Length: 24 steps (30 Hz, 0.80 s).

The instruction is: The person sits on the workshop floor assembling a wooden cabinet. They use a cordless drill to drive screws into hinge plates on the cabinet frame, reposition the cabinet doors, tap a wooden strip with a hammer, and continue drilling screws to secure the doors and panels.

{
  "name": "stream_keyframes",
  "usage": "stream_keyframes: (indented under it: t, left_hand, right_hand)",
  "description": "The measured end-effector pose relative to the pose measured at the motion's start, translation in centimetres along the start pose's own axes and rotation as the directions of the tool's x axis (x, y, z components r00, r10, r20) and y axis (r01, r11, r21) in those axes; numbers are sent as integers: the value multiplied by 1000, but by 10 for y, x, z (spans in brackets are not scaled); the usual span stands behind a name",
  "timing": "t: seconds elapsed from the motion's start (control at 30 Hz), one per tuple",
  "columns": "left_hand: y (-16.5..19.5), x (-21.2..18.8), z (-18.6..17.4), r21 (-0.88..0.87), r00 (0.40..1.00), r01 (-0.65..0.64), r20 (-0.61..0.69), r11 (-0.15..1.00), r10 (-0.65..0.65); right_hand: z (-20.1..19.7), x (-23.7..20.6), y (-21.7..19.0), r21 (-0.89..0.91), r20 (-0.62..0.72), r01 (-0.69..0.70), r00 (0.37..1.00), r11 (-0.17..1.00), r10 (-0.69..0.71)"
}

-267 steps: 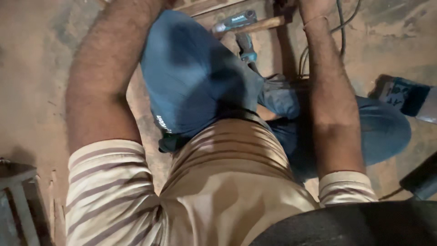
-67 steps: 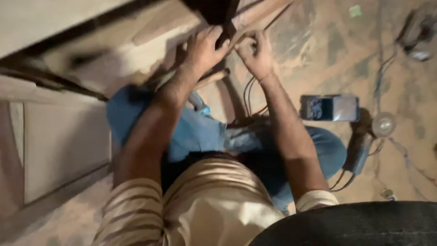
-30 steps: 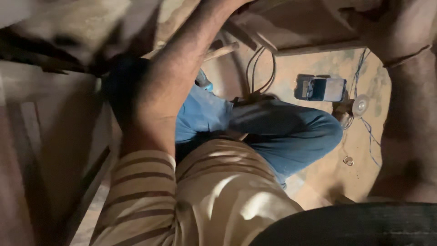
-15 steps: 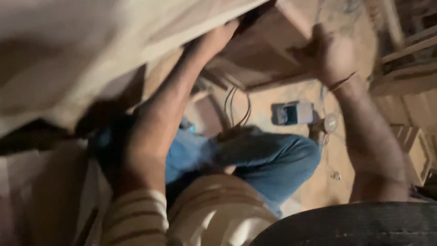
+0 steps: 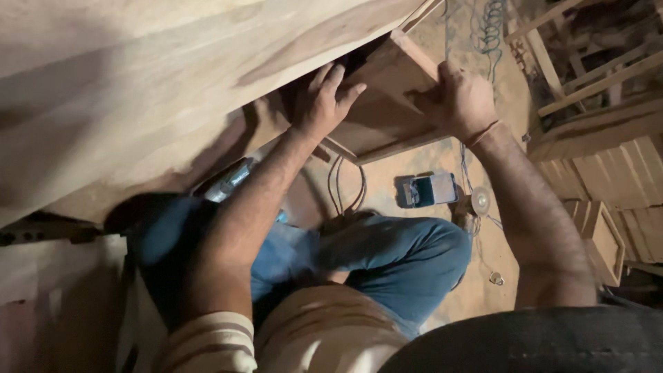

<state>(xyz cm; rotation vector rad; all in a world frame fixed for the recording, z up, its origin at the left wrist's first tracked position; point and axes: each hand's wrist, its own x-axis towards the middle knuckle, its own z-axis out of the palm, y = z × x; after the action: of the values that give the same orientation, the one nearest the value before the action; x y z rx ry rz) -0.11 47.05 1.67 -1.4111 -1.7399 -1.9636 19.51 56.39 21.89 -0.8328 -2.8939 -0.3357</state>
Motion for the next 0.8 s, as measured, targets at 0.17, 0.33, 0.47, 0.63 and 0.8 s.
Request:
stream_keyframes:
  t: [0.17,0.33,0.47,0.63,0.8]
  left_hand:
    - [-2,-4,12,-46,995,99,20,994,-98]
    - [-2,-13,32,15,984,164,-68,986,-163]
    - [-6,-16,42,31,986,58,-155,998,-52]
    - [-9,-16,44,44,980,15,-198,999,-6]
    - [-10,-19,39,77,979,29,-202,997,-13]
  right_hand:
    - [12,3,22,-11,-32,18,999,1000,-18]
    - [24,22,51,-62,-92,185,977,981,-190]
    - [29,45,66,-134,-120,251,956,959,-267]
    - [29,72,66,-264,-186,240,938,934,-294]
    - [42,74,50,-261,-405,265,843,928,-355]
